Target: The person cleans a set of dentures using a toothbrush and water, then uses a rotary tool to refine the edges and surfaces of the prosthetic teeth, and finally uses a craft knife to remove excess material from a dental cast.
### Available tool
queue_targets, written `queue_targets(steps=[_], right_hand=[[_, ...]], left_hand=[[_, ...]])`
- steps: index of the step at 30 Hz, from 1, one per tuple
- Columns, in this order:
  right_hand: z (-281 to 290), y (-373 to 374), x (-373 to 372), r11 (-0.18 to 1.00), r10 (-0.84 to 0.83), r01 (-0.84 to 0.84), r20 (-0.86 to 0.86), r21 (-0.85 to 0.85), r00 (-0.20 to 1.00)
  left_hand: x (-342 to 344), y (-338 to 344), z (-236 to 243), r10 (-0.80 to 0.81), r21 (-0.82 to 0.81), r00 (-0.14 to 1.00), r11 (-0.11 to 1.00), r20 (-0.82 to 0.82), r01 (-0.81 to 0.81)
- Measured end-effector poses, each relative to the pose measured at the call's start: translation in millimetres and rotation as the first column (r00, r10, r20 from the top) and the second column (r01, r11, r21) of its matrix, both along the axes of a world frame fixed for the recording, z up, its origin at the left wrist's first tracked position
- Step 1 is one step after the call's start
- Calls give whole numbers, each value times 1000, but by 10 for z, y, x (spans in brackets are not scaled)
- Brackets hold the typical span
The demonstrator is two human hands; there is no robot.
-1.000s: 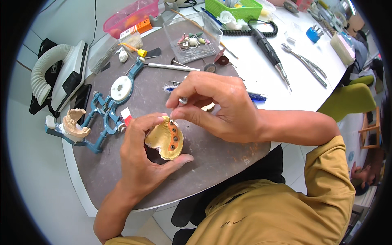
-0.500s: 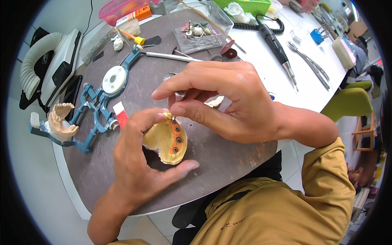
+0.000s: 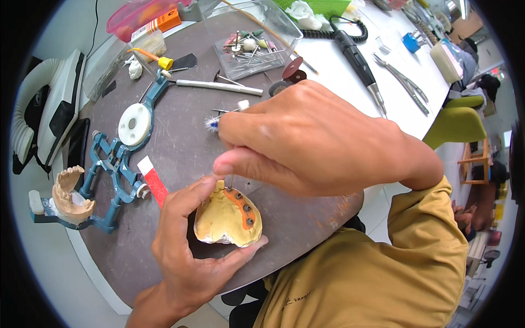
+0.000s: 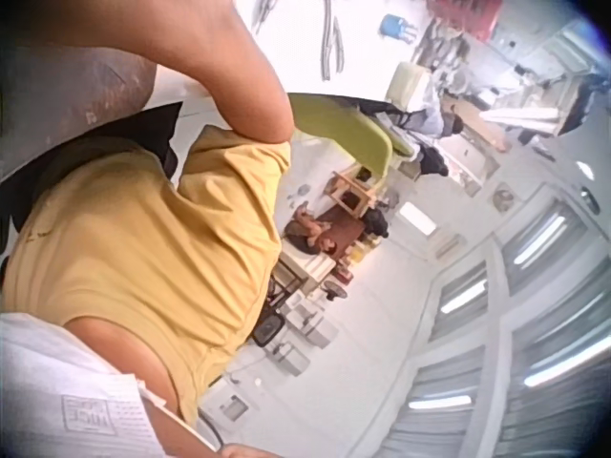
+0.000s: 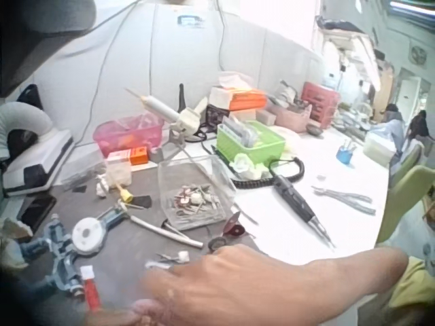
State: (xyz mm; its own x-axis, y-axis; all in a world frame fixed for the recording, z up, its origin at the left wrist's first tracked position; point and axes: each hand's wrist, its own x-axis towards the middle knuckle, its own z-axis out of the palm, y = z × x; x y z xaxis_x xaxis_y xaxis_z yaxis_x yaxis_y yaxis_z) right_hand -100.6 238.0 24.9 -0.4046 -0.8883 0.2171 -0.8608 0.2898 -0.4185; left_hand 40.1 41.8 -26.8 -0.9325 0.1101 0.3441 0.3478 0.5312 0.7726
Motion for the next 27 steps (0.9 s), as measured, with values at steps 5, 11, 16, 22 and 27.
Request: queue_targets(steps=[5,11,16,22,27], right_hand=[[9,-29,-16,1000,-12,16,219,-16,976],[-57,-8,-61,998,27,-12,284,-54,958],[-123,61,-149,989,132,-106,293,-101,947],[-136,101,-144,964,-7,57,190,-258,982],[-94,114,-94,992,-127,123,197,31,972]], left_hand=[[-25,1,82,6,-73,1000,997,-14,-7],[-44,-16,30,0,0,999,1000,46,0],[-38,2,51,0,17,992,1000,126,-2],[-7,-17,51,-16,71,988,997,152,5],[-40,-31,27,-89,68,972,995,218,76]])
